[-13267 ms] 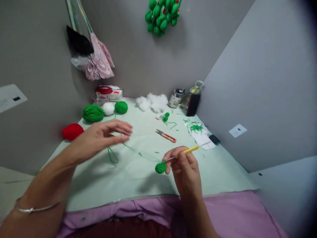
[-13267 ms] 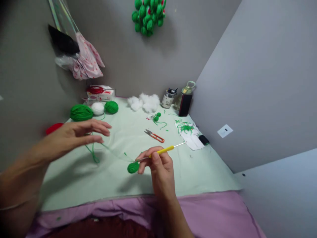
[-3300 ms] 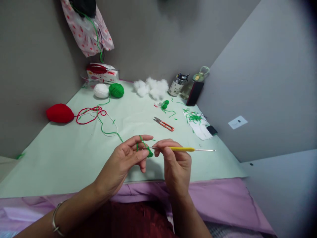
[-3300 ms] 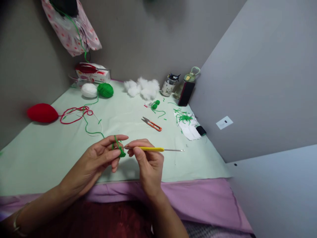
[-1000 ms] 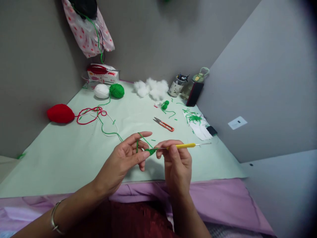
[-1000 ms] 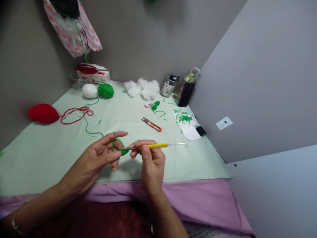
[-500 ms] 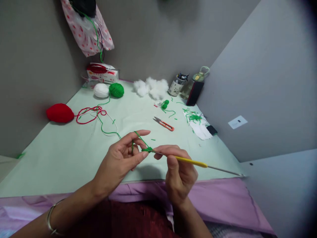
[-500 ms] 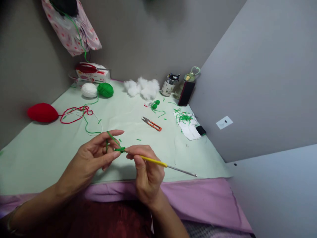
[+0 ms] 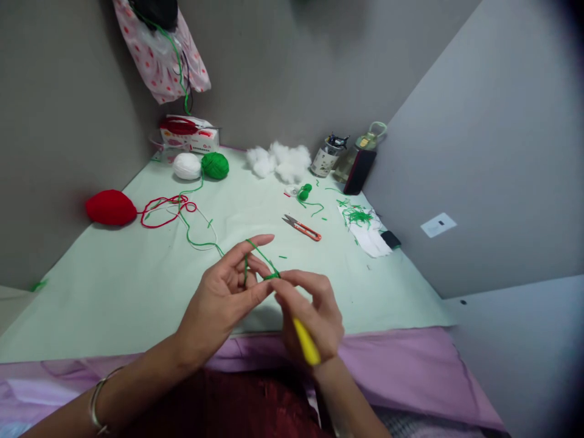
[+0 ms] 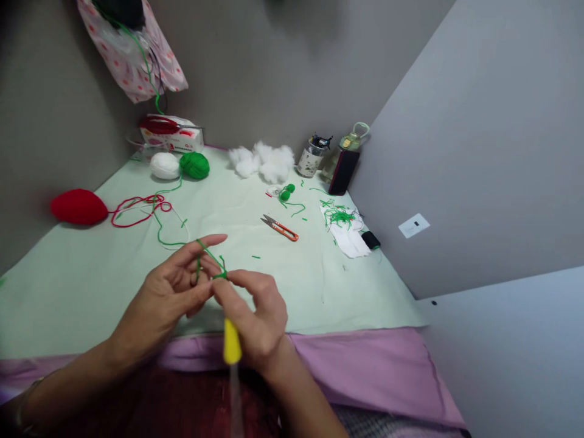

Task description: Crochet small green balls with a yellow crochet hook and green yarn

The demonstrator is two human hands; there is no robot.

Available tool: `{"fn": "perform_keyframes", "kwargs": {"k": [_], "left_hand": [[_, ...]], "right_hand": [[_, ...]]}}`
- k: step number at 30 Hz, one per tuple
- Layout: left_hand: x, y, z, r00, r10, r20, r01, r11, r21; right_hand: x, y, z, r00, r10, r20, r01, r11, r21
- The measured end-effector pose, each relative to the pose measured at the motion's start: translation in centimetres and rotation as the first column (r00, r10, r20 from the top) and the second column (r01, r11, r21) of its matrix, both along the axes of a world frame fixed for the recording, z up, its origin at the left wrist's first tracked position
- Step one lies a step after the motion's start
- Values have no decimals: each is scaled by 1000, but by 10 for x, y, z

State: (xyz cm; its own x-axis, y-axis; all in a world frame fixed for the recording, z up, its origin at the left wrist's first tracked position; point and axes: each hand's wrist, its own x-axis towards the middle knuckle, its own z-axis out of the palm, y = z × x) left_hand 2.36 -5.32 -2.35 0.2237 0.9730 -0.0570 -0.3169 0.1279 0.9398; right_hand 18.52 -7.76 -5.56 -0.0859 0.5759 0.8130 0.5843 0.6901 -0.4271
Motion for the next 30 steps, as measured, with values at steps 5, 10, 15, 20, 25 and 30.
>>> {"fn": "perform_keyframes", "kwargs": {"k": [5,10,15,20,25,30], "left_hand": [[-5,7,4,942,-173,288,246,938,-243],[-3,9,5,954,-138,264,187,968,-168],[6,5,-3,978,-51,201,71,993,-98],[4,9,-1,931,-109,348,213,937,-276],[5,11,2,941,-68,332,147,965,-217],[6,5,-4,977,-112,182,128,988,-83]], "right_hand": [[1,6,5,963,52,-266,-65,997,-41],[0,16,15,813,156,-560,-310,931,-191],[-5,11,8,968,76,-239,-99,991,-85],[-3,8,3,986,-9,-168,16,999,37],[0,14,11,800,135,-584,-279,946,-164],[-1,16,8,759,113,-641,-350,901,-256]]}}
